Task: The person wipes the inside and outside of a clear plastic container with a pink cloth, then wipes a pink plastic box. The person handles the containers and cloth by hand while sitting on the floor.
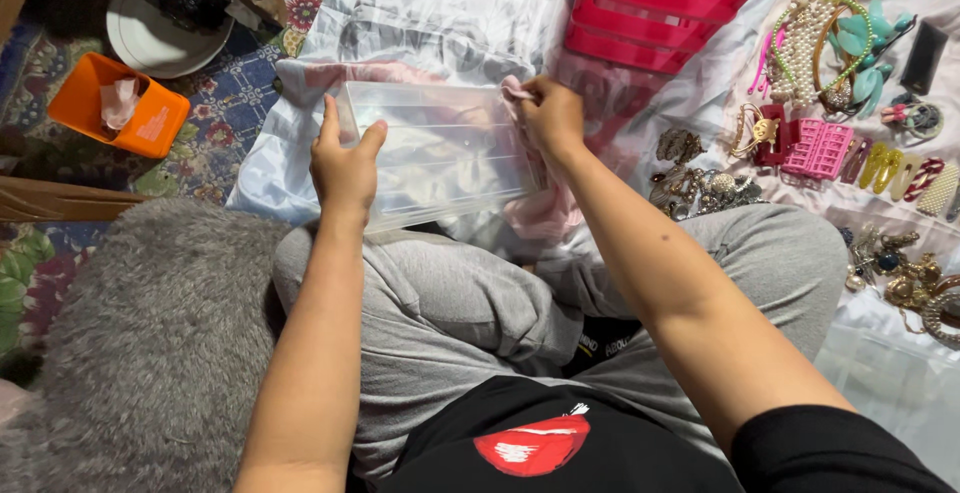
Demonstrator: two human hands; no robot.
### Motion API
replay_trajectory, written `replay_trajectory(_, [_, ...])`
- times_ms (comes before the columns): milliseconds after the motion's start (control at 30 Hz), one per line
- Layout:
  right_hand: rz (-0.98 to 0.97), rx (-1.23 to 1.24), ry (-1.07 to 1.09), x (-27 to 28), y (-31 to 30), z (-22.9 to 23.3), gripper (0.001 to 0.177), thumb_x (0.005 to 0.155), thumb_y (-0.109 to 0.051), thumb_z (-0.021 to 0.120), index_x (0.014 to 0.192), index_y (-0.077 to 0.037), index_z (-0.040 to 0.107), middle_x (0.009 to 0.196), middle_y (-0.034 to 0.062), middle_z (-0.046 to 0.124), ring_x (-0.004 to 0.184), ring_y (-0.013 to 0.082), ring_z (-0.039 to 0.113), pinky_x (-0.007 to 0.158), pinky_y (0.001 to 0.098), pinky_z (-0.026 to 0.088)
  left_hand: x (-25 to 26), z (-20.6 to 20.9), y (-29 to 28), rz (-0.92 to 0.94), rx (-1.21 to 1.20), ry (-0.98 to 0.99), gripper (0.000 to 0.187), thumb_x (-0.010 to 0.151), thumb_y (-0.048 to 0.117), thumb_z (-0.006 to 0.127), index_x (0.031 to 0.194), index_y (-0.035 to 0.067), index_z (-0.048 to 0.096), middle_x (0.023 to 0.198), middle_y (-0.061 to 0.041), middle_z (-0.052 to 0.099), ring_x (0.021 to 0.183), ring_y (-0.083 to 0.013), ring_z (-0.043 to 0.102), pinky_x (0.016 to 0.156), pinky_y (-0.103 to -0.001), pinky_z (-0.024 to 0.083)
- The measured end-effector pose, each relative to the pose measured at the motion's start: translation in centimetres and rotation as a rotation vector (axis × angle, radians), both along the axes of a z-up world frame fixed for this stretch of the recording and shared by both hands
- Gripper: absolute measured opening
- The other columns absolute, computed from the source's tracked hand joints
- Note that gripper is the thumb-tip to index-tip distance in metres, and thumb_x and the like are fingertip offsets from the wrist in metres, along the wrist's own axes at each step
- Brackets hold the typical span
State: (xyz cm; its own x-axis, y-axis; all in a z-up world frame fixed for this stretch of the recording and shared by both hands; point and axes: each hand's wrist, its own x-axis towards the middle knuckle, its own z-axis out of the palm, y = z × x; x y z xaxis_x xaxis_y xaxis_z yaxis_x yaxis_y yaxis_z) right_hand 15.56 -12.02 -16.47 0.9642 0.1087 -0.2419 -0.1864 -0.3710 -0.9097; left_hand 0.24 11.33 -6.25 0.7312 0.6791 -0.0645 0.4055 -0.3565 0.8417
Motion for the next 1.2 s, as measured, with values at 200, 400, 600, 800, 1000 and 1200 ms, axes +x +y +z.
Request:
replay_trajectory(200, [0.220, -0.158, -0.443, -1.4, -0.9, -0.3, 0.019, 0.088, -0.019, 0.079, 0.102, -0.007, 0.077, 0.092, 0.0164, 0.075, 0.083, 0.0299, 0.075, 0.073, 0.0371, 0.056, 0.3, -0.7, 0.4, 0.019, 0.032, 0.040, 0.084, 0.083, 0.035, 0.080, 0.155, 0.013, 0.044, 0.131, -0.021, 0.061, 0.123, -0.0327, 0.061, 0.105, -0.037, 0.046])
replay_trajectory(400, [0.377, -0.280, -0.567, -2.2, -2.9, 1.6, 0.020, 0.091, -0.023, 0.082, 0.103, -0.008, 0.075, 0.096, 0.0145, 0.072, 0.082, 0.0325, 0.071, 0.070, 0.0402, 0.054, 0.4, -0.3, 0.3, 0.022, -0.040, 0.049, 0.084, 0.083, 0.034, 0.079, 0.157, 0.015, 0.042, 0.135, -0.021, 0.057, 0.126, -0.0316, 0.058, 0.105, -0.037, 0.045])
replay_trajectory(600, [0.381, -0.123, -0.726, -1.8, 0.6, -0.1, 0.021, 0.099, -0.015, 0.067, 0.117, -0.013, 0.076, 0.093, 0.0094, 0.068, 0.076, 0.0276, 0.067, 0.067, 0.0364, 0.054, 0.4, -0.8, 0.5, 0.015, -0.040, 0.005, 0.085, 0.083, 0.034, 0.079, 0.156, 0.014, 0.042, 0.136, -0.020, 0.058, 0.127, -0.0313, 0.059, 0.106, -0.037, 0.045])
replay_trajectory(800, [0.393, -0.439, -0.716, 1.4, -2.3, -2.1, 0.020, 0.093, -0.014, 0.070, 0.111, -0.013, 0.077, 0.098, 0.0149, 0.073, 0.084, 0.0321, 0.071, 0.075, 0.0386, 0.055, 0.3, -1.3, 0.6, 0.010, -0.016, 0.009, 0.086, 0.082, 0.035, 0.080, 0.156, 0.014, 0.042, 0.134, -0.021, 0.056, 0.125, -0.0322, 0.058, 0.104, -0.037, 0.046])
replay_trajectory(1000, [0.306, -0.145, -0.445, 2.4, -0.9, -1.6, 0.018, 0.093, -0.019, 0.069, 0.107, -0.011, 0.076, 0.094, 0.0132, 0.074, 0.086, 0.0272, 0.076, 0.074, 0.0374, 0.055, 0.3, -1.8, 0.7, 0.002, 0.074, 0.019, 0.085, 0.082, 0.038, 0.080, 0.156, 0.014, 0.044, 0.126, -0.020, 0.062, 0.116, -0.0313, 0.063, 0.101, -0.038, 0.049])
replay_trajectory(1200, [0.429, -0.336, -0.667, 1.4, -1.3, -0.2, 0.015, 0.094, -0.021, 0.077, 0.105, -0.011, 0.079, 0.085, 0.0154, 0.072, 0.077, 0.0310, 0.069, 0.071, 0.0402, 0.053, 0.5, -1.8, 0.9, -0.004, 0.076, 0.030, 0.086, 0.082, 0.038, 0.080, 0.156, 0.016, 0.044, 0.124, -0.019, 0.062, 0.114, -0.0306, 0.063, 0.100, -0.038, 0.048])
